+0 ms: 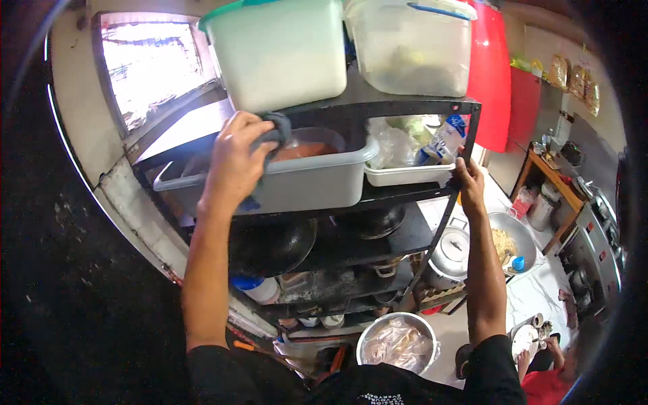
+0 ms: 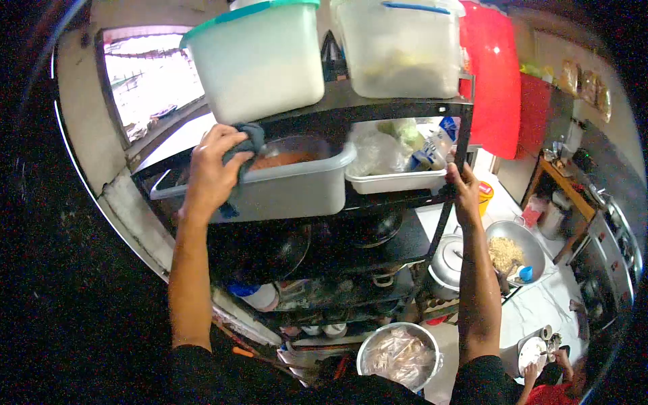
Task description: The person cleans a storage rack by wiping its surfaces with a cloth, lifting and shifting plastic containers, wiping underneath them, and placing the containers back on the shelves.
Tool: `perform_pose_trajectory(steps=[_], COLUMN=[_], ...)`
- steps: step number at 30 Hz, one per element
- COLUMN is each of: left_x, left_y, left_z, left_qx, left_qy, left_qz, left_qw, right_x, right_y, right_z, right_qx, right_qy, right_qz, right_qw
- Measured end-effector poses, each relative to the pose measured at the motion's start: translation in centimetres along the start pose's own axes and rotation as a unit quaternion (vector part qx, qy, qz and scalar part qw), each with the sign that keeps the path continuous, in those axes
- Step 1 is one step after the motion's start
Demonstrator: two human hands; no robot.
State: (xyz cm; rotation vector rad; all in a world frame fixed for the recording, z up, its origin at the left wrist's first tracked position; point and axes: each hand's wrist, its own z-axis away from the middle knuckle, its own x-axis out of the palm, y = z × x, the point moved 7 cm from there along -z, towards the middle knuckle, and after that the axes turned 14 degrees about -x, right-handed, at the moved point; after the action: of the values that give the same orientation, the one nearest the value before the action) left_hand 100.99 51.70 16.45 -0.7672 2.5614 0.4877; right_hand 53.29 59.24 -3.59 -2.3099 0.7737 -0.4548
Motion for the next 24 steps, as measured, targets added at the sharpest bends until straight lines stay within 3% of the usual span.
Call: perform_pose_trajectory(steps=[2, 12, 16, 24], left_x=[2.3, 14.6, 16.5, 20.6], left_y=[2.6, 16.9, 19.8, 24.3], left_z=[-0.7, -5.1, -5.3, -5.8], left_qx=[0.028, 0.199, 0.235, 0.286], left_qy=[0.025, -0.017, 0.006, -0.008], left_qz=[0.007, -0.025, -0.063, -0.087], left_qw=[0.999, 0.979, 0.97, 0.954], right_x=[0.5, 0.3, 0.7, 0.6], right_y=[-1.1, -0.5, -2.3, -1.8], right_z=[0.1, -0.1, -0.1, 0.0], right_qx=[-0.008, -0.005, -0.041, -0.008], right_qy=[0.023, 0.015, 0.014, 0.013], right_qz=[-0.01, -0.012, -0.043, -0.074], right_qw=[1.0, 1.0, 0.998, 0.997])
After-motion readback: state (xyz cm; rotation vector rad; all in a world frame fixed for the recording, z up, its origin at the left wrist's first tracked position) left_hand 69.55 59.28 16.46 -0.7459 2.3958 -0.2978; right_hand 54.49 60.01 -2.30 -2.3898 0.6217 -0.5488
